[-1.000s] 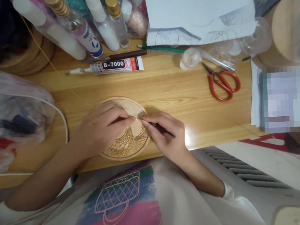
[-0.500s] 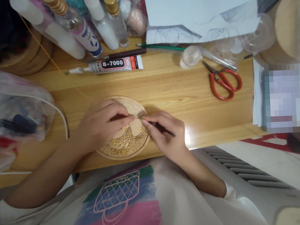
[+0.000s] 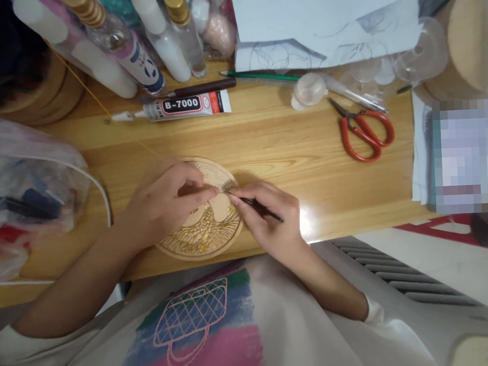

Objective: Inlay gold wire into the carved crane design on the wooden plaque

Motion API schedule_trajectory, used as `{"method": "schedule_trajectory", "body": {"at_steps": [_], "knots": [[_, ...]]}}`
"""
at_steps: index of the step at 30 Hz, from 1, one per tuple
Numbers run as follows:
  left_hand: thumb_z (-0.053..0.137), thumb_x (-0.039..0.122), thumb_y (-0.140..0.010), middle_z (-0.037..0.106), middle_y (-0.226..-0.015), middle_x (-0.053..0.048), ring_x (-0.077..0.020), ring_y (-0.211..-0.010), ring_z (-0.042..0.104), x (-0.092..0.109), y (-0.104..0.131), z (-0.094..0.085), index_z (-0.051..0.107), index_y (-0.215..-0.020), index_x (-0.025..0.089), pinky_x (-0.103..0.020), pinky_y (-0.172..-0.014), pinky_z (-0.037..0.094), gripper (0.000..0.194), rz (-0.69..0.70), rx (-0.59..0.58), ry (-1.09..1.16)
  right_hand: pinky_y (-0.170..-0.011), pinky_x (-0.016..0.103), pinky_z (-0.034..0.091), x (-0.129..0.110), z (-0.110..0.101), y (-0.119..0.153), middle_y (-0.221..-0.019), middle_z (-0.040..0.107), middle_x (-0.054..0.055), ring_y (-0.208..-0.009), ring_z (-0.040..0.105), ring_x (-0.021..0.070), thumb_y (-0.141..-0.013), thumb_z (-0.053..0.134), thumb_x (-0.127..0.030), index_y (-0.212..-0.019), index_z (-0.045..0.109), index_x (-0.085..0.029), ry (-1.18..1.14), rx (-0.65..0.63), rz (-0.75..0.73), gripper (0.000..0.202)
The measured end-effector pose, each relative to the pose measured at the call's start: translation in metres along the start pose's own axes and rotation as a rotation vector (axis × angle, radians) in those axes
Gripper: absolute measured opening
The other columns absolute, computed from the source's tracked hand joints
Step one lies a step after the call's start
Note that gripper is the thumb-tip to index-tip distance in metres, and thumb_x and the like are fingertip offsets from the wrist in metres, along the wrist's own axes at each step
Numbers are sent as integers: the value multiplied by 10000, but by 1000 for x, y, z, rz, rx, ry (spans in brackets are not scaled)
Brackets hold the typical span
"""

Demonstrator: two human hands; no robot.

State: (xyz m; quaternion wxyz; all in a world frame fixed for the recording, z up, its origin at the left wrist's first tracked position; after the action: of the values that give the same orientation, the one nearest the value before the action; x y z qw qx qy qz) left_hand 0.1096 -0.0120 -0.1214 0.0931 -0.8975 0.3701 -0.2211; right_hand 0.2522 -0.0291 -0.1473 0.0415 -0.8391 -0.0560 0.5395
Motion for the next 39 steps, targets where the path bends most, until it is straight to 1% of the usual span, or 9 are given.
{"method": "schedule_trajectory", "body": {"at_steps": [3,6,8,10,14,24,29,35,39], "knots": [[513,218,-967,550,-744,23,-132,-728,510,-7,0,7,545,-784,181,-278,-669,410,190,-92,-52,112,-684,293,563,-1,0,-1,-820,749,-6,-775,692,147,-827,701,-161,-878,719,-241,-1,-6,-7,97],[518,259,-972,553,-747,23,-130,-726,514,-9,0,9,548,-799,178,-274,-673,426,192,-105,-56,137,-690,298,569,-2,1,-2,-824,752,-2,-780,697,153,-830,695,-163,-882,722,-238,-6,-12,-12,95],[499,258,-981,573,-773,12,-134,-753,527,-8,0,7,566,-828,171,-271,-688,440,188,-78,-27,111,-693,301,574,-2,1,-2,-825,754,1,-777,701,155,-835,688,-169,-882,726,-238,-11,-15,-15,91],[481,234,-984,604,-820,-11,-150,-788,545,-3,0,4,603,-867,164,-279,-703,455,184,0,-8,73,-695,301,578,-2,1,-2,-827,758,2,-774,704,156,-836,689,-176,-880,730,-237,-13,-12,-17,86],[478,153,-952,638,-889,-44,-180,-848,575,6,0,3,660,-919,163,-308,-766,491,185,115,-38,28,-699,295,583,-1,1,-2,-838,760,1,-774,706,154,-833,695,-182,-889,729,-239,-23,-6,-23,87],[497,126,-921,664,-901,-65,-200,-877,603,8,0,2,653,-939,153,-354,-807,529,159,116,-40,47,-695,277,578,-4,1,-4,-828,756,-4,-764,703,143,-829,690,-153,-894,722,-225,-47,-15,-59,102],[505,128,-939,669,-901,-54,-194,-876,589,11,1,1,671,-944,159,-346,-819,519,168,136,-48,21,-700,266,572,-6,1,-4,-828,755,0,-769,700,134,-829,687,-134,-889,719,-211,-39,-20,-71,102],[579,128,-912,676,-893,-50,-196,-866,597,13,3,0,650,-898,138,-350,-814,516,74,147,7,32,-716,252,567,-6,2,-4,-841,754,0,-781,692,118,-827,691,-121,-896,717,-197,-49,-24,-74,106],[566,138,-921,680,-893,-42,-188,-858,604,15,2,2,661,-876,144,-340,-822,509,105,144,-14,-13,-723,226,557,-6,1,-3,-831,752,-1,-782,689,104,-828,693,-124,-893,717,-187,-46,-21,-64,93]]}}
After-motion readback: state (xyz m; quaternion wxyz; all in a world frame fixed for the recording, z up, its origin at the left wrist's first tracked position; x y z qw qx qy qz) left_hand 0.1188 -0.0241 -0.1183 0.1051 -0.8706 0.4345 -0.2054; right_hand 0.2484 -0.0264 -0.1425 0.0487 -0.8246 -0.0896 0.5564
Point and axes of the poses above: each hand's wrist, its own y-axis away from the middle knuckle, its own z-axis out of the palm, x = y × z, the point moved 9 cm from there along -y, towards the middle knuckle
